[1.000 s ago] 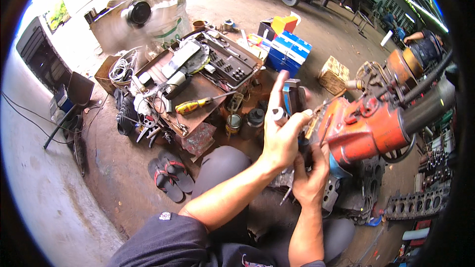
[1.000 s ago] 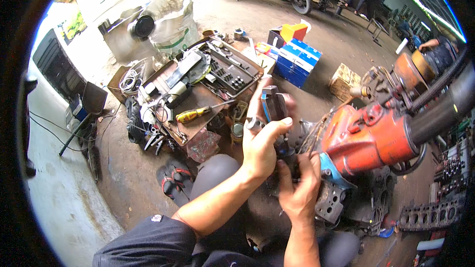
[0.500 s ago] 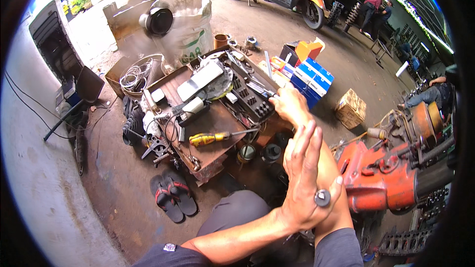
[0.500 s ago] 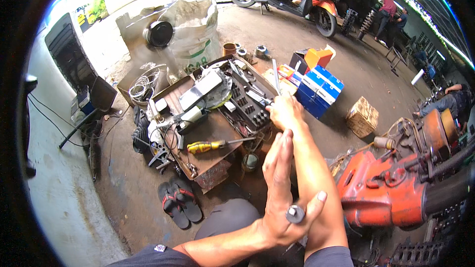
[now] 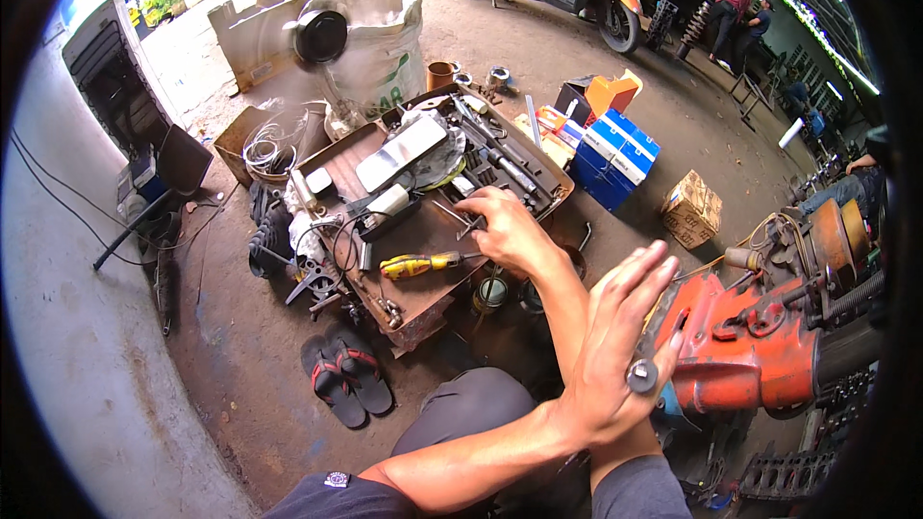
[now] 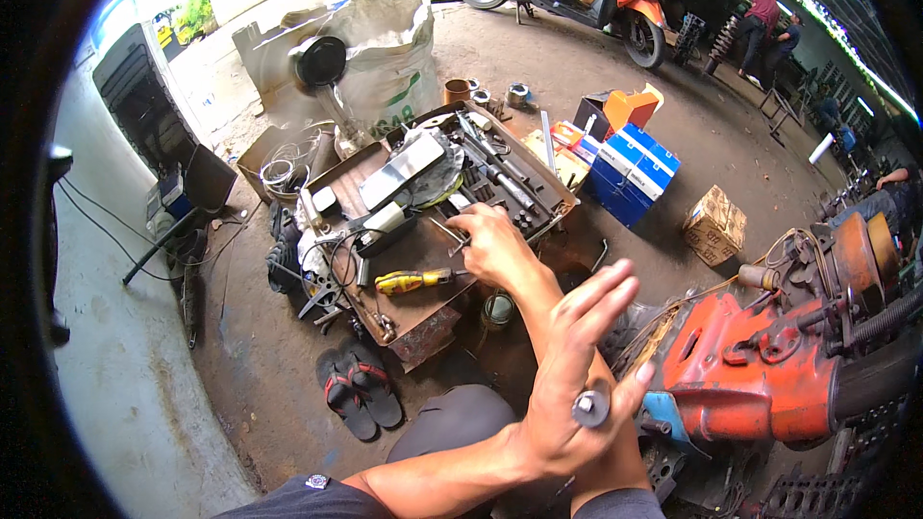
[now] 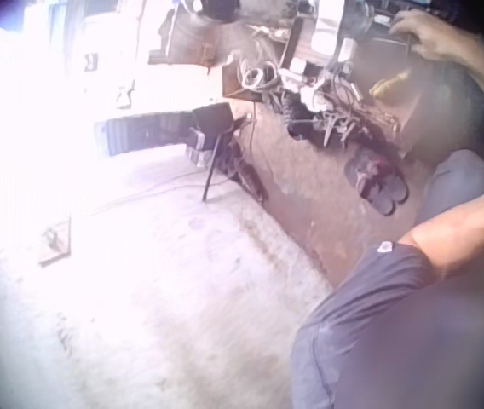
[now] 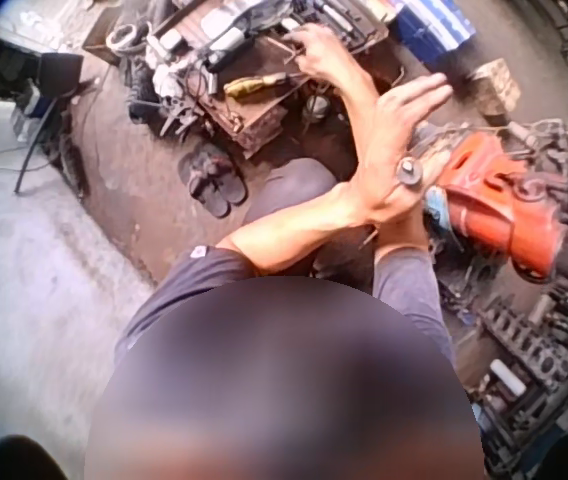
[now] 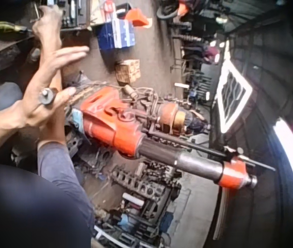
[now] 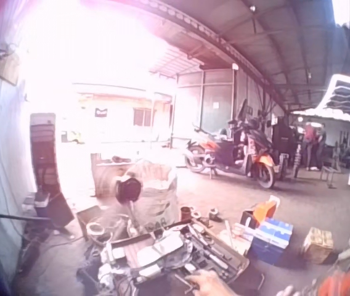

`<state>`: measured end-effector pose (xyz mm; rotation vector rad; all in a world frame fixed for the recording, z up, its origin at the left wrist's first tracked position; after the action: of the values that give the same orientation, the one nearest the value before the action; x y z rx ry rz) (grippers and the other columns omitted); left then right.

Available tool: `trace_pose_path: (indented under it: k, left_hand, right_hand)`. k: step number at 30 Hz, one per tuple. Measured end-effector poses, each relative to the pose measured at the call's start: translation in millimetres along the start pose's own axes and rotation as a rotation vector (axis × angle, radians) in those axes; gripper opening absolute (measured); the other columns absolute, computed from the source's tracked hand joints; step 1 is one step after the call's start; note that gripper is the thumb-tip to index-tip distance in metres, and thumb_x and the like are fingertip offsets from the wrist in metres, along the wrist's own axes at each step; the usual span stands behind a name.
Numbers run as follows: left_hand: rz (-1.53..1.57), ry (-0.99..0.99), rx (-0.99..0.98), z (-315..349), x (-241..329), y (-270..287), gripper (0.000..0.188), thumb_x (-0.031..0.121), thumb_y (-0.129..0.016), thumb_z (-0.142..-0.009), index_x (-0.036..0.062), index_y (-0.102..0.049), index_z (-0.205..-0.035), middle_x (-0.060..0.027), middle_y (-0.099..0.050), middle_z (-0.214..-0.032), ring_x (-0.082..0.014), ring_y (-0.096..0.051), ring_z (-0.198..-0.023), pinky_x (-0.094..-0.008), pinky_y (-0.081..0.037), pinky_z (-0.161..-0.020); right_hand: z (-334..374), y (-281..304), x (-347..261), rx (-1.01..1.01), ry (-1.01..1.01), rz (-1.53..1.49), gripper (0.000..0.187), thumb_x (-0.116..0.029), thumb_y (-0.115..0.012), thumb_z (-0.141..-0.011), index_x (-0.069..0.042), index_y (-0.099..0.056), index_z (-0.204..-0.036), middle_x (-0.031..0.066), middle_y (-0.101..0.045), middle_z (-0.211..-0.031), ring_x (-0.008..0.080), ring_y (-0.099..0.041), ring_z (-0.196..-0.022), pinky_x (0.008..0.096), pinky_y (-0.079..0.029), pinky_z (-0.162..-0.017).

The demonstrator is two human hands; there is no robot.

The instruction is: The person walks into a workshop and sits on the floor to work on an engine block. They use a hydraulic press to push a metal rod into the block, then remove it and inspect the rod and block with both hands.

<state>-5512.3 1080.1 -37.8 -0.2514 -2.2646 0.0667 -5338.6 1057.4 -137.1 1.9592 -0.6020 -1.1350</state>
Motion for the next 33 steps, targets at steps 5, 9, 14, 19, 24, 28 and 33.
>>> trace_pose_path:
  k: [5,9,14,19,24,28,33]
  left_hand:
    - [0.228,0.334,-0.235,-1.3,0.4,-1.0,0.024,0.016,-0.079,-0.086,0.0002,-0.063,-0.080,-0.0043,-0.061,-0.067,-0.0097,-0.054,-0.063,-0.0276,-0.044,-0.057]
    - [-0.073,0.373,-0.292,-7.9,7.8,21.0,0.042,0.031,-0.081,-0.084,0.0028,-0.052,-0.071,0.0008,-0.041,-0.060,-0.0075,-0.038,-0.060,-0.0282,-0.036,-0.050]
    - [-0.526,0.378,-0.286,-31.0,-28.5,81.2,0.040,0.034,-0.076,-0.087,-0.0017,-0.058,-0.086,-0.0129,-0.061,-0.070,-0.0167,-0.058,-0.064,-0.0371,-0.048,-0.061]
    - [-1.116,0.434,-0.523,-49.6,-115.7,134.4,0.037,0.027,-0.071,-0.084,-0.0006,-0.059,-0.107,-0.0228,-0.067,-0.108,-0.0386,-0.064,-0.105,-0.0468,-0.051,-0.091]
    - [-1.340,0.521,-0.576,-49.7,-164.1,154.2,0.032,0.012,-0.065,-0.079,0.0016,-0.063,-0.109,-0.0215,-0.067,-0.110,-0.0366,-0.066,-0.105,-0.0444,-0.054,-0.089]
    - [-1.384,0.456,-0.544,-50.0,-165.0,151.2,0.035,0.019,-0.066,-0.079,0.0033,-0.067,-0.110,-0.0208,-0.063,-0.118,-0.0366,-0.060,-0.114,-0.0447,-0.052,-0.092]
    - [-1.238,0.233,-0.243,-85.6,-157.0,168.9,0.047,0.037,-0.075,-0.081,0.0027,-0.066,-0.111,-0.0213,-0.063,-0.114,-0.0377,-0.059,-0.113,-0.0457,-0.048,-0.096]
  right_hand:
    - [100.7,-8.9,-27.4,0.019,-0.239,-0.762,0.035,-0.011,-0.070,-0.090,-0.002,-0.062,-0.123,0.0055,-0.065,-0.109,0.0128,-0.059,-0.105,0.0288,-0.049,-0.091]
    - [220.7,-35.8,-79.6,0.042,-0.416,-1.066,0.046,-0.029,-0.058,-0.098,0.003,-0.057,-0.131,0.0088,-0.062,-0.121,0.0152,-0.056,-0.113,0.0294,-0.043,-0.098]
    - [354.0,12.3,-138.1,0.200,-0.676,-0.401,0.041,-0.023,-0.077,-0.083,0.003,-0.067,-0.112,0.0193,-0.069,-0.113,0.0288,-0.067,-0.107,0.0352,-0.050,-0.093]
    - [475.7,120.0,-186.4,0.485,-0.788,0.365,0.022,-0.013,-0.073,-0.081,-0.001,-0.068,-0.099,0.0096,-0.069,-0.090,0.0200,-0.065,-0.085,0.0329,-0.051,-0.078]
    - [566.8,152.1,-204.4,0.645,-1.164,0.471,0.038,-0.028,-0.074,-0.088,0.001,-0.067,-0.111,0.0207,-0.065,-0.112,0.0356,-0.061,-0.106,0.0427,-0.048,-0.096]
    - [590.2,131.3,-207.0,0.833,-1.096,0.524,0.042,-0.028,-0.073,-0.089,0.004,-0.065,-0.115,0.0224,-0.064,-0.117,0.0359,-0.060,-0.111,0.0423,-0.046,-0.099]
    - [621.5,112.3,-199.0,1.051,-1.388,0.233,0.059,-0.043,-0.061,-0.096,0.006,-0.059,-0.128,0.0245,-0.061,-0.128,0.0351,-0.060,-0.113,0.0388,-0.046,-0.099]
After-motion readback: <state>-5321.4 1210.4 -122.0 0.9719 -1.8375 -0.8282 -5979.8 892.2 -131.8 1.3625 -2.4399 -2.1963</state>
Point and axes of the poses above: each hand's wrist, its own z-axis away from the middle knuckle, its own y-axis out of the back of the hand, x = y × z, the point moved 4 cm from there along -z, towards the middle knuckle
